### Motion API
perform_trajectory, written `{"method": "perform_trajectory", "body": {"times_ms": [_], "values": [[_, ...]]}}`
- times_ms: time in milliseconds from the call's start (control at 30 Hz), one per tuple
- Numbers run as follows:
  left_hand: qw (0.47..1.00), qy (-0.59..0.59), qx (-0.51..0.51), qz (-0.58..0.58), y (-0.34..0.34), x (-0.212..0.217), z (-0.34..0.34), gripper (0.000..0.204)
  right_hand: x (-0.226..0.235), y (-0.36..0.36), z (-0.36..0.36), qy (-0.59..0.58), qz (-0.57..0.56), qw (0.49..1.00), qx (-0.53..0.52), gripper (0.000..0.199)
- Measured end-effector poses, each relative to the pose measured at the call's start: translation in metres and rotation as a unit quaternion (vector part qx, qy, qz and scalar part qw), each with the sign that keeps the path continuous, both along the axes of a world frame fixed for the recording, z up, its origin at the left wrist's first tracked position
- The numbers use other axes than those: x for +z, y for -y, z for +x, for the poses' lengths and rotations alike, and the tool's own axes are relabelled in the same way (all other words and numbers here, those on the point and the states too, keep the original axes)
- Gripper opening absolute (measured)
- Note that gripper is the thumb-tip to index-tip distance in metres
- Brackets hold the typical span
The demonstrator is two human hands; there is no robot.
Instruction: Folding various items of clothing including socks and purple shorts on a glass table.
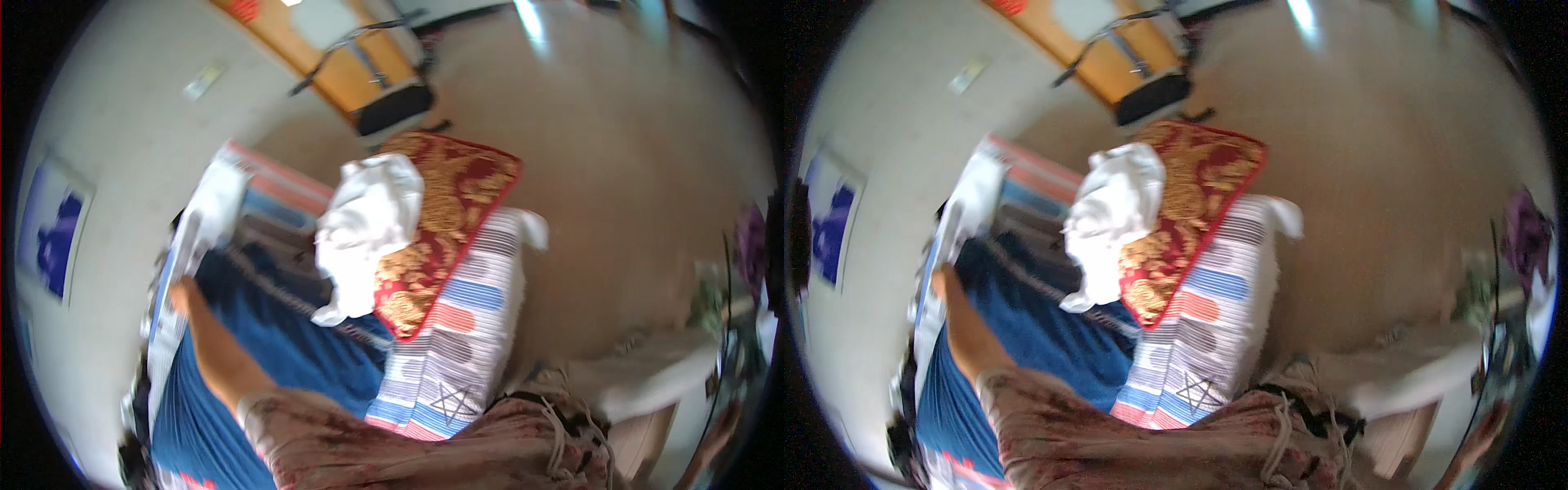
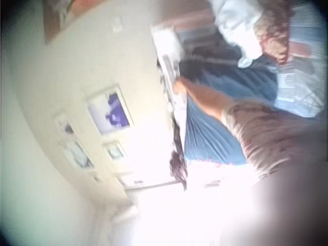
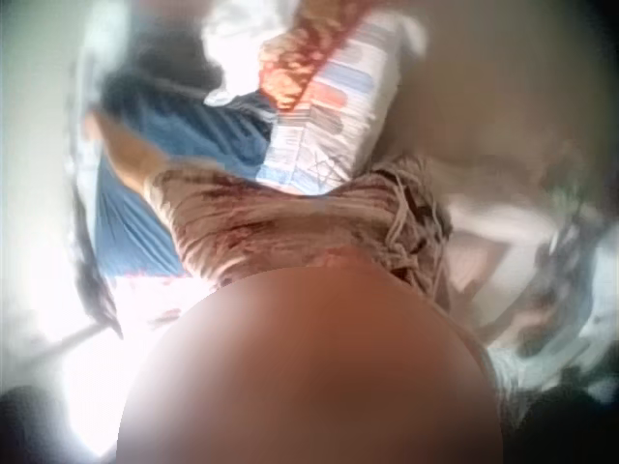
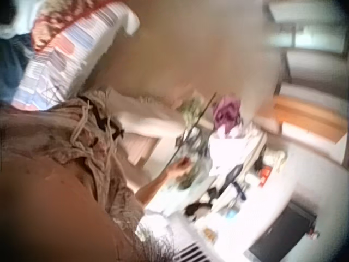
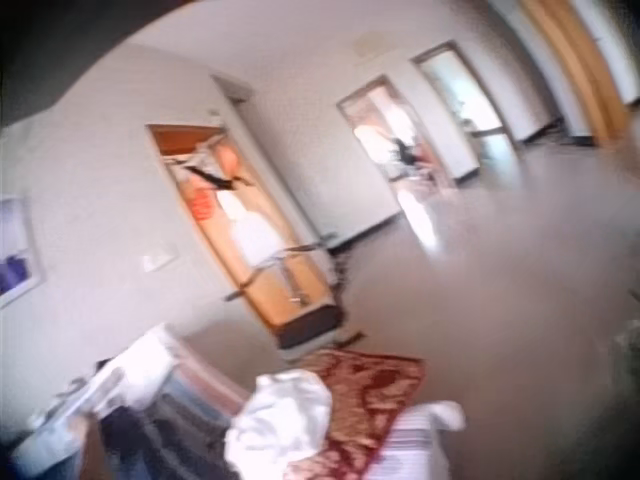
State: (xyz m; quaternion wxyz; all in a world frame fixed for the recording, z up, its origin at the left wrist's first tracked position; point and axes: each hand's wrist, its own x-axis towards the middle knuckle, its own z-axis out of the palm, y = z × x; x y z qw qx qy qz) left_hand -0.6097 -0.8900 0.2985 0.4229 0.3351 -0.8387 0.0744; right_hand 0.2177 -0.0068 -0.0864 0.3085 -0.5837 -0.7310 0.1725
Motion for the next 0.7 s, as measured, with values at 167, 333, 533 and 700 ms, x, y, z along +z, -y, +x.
{"method": "perform_trajectory", "body": {"times_ms": [167, 333, 533, 700], "values": [[0.961, 0.233, -0.132, -0.061, -0.015, -0.072, -0.036, 0.031, 0.005, 0.016, -0.008, -0.116, -0.020, 0.993, 0.006, 0.044], [0.918, 0.173, -0.357, -0.006, -0.239, -0.099, -0.078, 0.032, 0.039, 0.036, -0.049, -0.200, 0.011, 0.980, 0.005, 0.033], [0.729, 0.090, -0.676, 0.061, -0.451, -0.060, -0.043, 0.037, 0.088, 0.041, -0.073, -0.151, -0.036, 0.987, -0.050, 0.029], [0.400, 0.214, -0.865, 0.217, -0.667, -0.096, 0.088, 0.022, 0.108, 0.034, -0.074, -0.123, -0.076, 0.988, -0.058, 0.030]]}}
